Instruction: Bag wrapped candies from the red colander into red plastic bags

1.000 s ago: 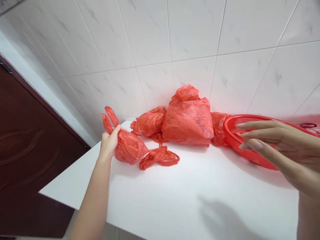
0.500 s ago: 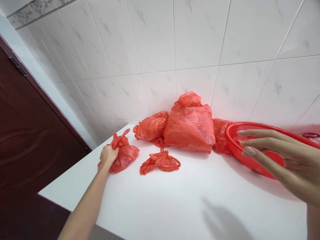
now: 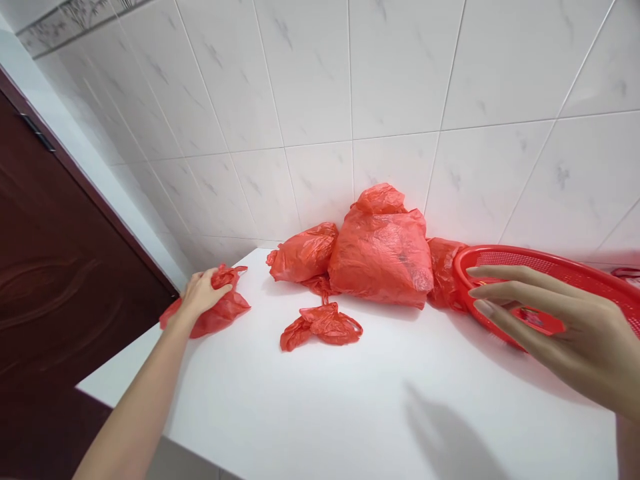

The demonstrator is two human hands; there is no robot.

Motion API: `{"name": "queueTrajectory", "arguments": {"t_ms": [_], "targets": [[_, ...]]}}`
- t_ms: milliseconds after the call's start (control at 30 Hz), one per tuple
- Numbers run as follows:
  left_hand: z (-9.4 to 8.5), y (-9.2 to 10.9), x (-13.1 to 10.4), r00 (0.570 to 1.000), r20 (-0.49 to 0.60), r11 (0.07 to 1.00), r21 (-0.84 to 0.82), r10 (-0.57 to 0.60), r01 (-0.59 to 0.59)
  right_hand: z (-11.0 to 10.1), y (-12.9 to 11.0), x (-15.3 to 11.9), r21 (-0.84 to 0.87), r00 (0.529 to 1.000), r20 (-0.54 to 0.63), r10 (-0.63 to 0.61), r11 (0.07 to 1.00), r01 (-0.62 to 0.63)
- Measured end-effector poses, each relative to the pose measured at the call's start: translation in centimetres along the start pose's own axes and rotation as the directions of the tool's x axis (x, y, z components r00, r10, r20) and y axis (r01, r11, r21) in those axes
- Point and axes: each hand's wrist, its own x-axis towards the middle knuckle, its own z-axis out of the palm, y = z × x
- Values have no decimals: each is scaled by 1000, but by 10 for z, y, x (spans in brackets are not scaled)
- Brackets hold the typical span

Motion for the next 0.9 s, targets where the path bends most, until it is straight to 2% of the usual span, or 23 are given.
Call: {"name": "queueTrajectory", "arguments": {"t_ms": [100,167,233,300,367,433,533,633,700,767,833,900], "targets": [[16,24,-19,994,-13,993,-46,104,-105,3,-1,1,-11,999,29,-12,1000,12],[30,44,-38,969,78,953,-215,234,-213,5,-1,-1,19,997,70,-17,1000,16],[44,65,-61,900,259,865,-458,351,-206,8,1,-3,49,989,146,1,999,-8],[56,85,-85,787,412,789,-597,459,-148,12,3,-6,56,968,248,43,997,-58],[62,105,-105,683,486,707,-704,545,-64,19,4,-8,60,933,352,75,993,-102],[61,124,-121,628,486,596,-802,608,44,28,1,-7,74,893,439,99,987,-146],[52,152,-136,601,421,446,-887,679,118,48,-5,-2,104,822,553,135,968,-229],[42,177,-146,626,329,343,-933,707,103,68,-11,1,139,755,640,145,944,-299],[39,190,-153,644,282,272,-955,711,118,78,-13,1,192,773,620,135,929,-316],[37,198,-158,626,264,224,-964,734,144,83,-12,1,270,821,554,137,903,-333],[36,203,-162,612,257,203,-966,748,158,83,-9,2,340,845,504,179,858,-385],[36,205,-163,648,259,176,-966,716,191,78,-3,4,394,841,482,247,796,-460]]}}
